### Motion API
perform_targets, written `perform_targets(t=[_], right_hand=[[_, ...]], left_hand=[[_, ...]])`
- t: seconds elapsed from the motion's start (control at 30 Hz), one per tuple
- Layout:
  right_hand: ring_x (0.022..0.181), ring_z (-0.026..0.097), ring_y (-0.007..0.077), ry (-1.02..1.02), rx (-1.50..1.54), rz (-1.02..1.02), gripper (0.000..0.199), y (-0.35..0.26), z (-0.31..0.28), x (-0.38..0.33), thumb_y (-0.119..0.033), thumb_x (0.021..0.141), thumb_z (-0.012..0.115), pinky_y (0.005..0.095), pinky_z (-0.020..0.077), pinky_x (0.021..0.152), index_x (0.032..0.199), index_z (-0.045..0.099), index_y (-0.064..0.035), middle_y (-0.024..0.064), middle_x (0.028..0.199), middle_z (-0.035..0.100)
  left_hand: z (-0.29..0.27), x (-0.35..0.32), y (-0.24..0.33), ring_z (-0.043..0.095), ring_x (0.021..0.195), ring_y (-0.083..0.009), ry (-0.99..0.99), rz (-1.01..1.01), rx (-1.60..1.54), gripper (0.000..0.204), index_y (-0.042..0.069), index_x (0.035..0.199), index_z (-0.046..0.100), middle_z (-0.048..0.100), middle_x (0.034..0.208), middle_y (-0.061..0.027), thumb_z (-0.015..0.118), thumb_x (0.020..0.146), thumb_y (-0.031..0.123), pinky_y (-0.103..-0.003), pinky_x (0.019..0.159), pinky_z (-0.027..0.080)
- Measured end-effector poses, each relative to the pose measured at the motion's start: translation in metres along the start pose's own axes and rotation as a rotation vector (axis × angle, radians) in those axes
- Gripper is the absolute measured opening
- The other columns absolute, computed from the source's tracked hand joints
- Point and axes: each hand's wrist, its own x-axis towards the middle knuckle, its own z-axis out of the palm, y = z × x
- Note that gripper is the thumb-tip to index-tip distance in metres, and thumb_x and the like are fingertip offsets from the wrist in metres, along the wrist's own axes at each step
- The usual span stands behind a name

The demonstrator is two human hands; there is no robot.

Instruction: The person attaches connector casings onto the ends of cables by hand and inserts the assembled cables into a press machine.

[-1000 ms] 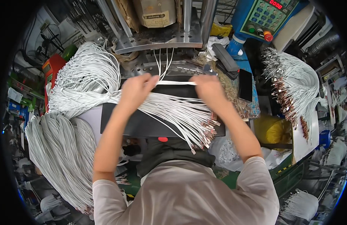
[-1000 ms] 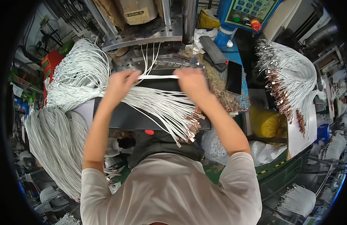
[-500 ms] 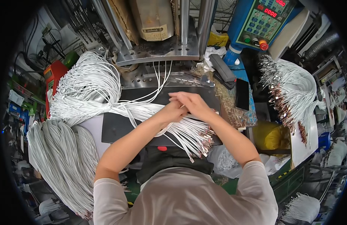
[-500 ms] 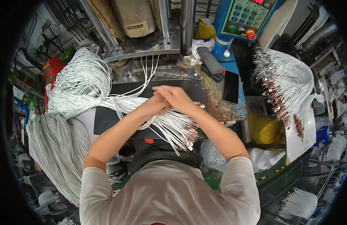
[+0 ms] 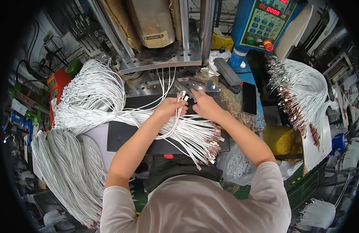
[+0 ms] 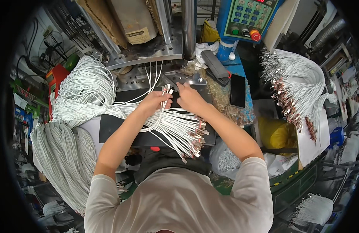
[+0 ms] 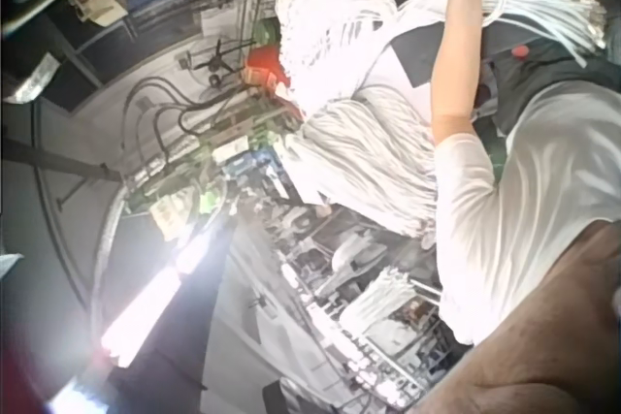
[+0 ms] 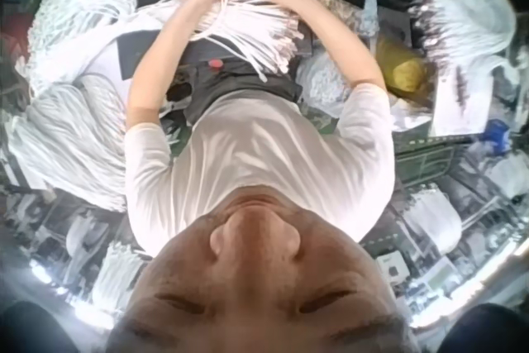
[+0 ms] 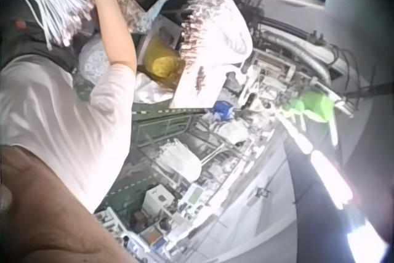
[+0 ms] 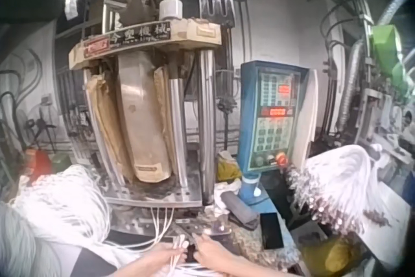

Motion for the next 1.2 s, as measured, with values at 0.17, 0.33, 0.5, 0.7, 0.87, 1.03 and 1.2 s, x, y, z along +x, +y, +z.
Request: perform_targets(t=[0.17,0.33,0.5,0.7,0.87,1.03,1.2], right_hand=[[0.059,0.051,0.01,-0.089,0.99,0.596,0.044,0.0,-0.009,0.016,-0.019,0.097,0.057,0.0286,0.0395,0.052,0.134,0.067,0.0017,0.0063,0.089,0.068],[0.062,0.061,0.017,-0.003,0.827,0.499,0.041,0.006,0.005,0.012,-0.024,0.099,0.051,0.0329,0.0483,0.061,0.125,0.074,-0.001,0.0118,0.09,0.073],[0.094,0.076,0.0294,0.102,0.522,0.332,0.043,-0.002,0.017,0.006,-0.026,0.096,0.052,0.0372,0.0558,0.087,0.123,0.073,0.0001,0.0192,0.103,0.078],[0.086,0.074,0.0257,0.041,0.607,0.275,0.043,0.009,0.0,0.011,-0.026,0.089,0.064,0.0355,0.0549,0.083,0.121,0.073,0.0013,0.0162,0.093,0.077],[0.082,0.071,0.0192,-0.03,0.782,0.346,0.047,0.021,-0.001,0.009,-0.026,0.086,0.069,0.0325,0.0533,0.081,0.123,0.073,0.0013,0.0125,0.091,0.077],[0.097,0.074,0.0238,-0.033,0.552,0.301,0.051,0.014,0.001,0.006,-0.029,0.086,0.07,0.0342,0.0542,0.088,0.128,0.072,-0.0006,0.0167,0.104,0.078],[0.103,0.071,0.0198,-0.021,0.539,0.233,0.057,0.01,-0.017,0.004,-0.033,0.09,0.082,0.0335,0.0539,0.09,0.128,0.07,0.0072,0.0185,0.115,0.076]], left_hand=[[0.018,-0.01,0.004,0.06,0.065,-0.0098,0.068,0.091,0.22,0.026,0.002,0.093,0.068,0.063,0.078,0.0003,0.079,0.095,0.026,-0.026,0.062,0.052],[0.03,-0.004,0.004,0.056,0.062,-0.0079,0.096,0.115,0.325,0.025,0.004,0.084,0.067,0.06,0.073,0.002,0.083,0.091,0.022,-0.027,0.057,0.047],[0.032,-0.004,0.001,0.059,0.066,-0.0084,0.081,0.116,0.251,0.024,0.004,0.088,0.071,0.064,0.076,0.0005,0.082,0.092,0.025,-0.026,0.061,0.048],[0.019,-0.01,0.003,0.062,0.07,-0.0084,0.111,0.06,0.043,0.025,0.004,0.102,0.078,0.067,0.084,0.0017,0.066,0.103,0.026,-0.025,0.064,0.048],[0.014,-0.01,0.007,0.055,0.062,-0.0071,0.077,0.03,0.12,0.018,0.004,0.098,0.078,0.062,0.076,0.0033,0.069,0.097,0.02,-0.023,0.057,0.04],[0.021,-0.01,0.007,0.054,0.06,-0.0084,0.07,0.036,0.133,0.018,0.002,0.097,0.078,0.062,0.073,0.0027,0.072,0.095,0.019,-0.023,0.058,0.041],[0.015,-0.014,0.008,0.063,0.077,-0.0112,0.051,0.011,-0.003,0.041,0.001,0.122,0.074,0.066,0.091,-0.0005,0.063,0.106,0.038,-0.026,0.073,0.052]])
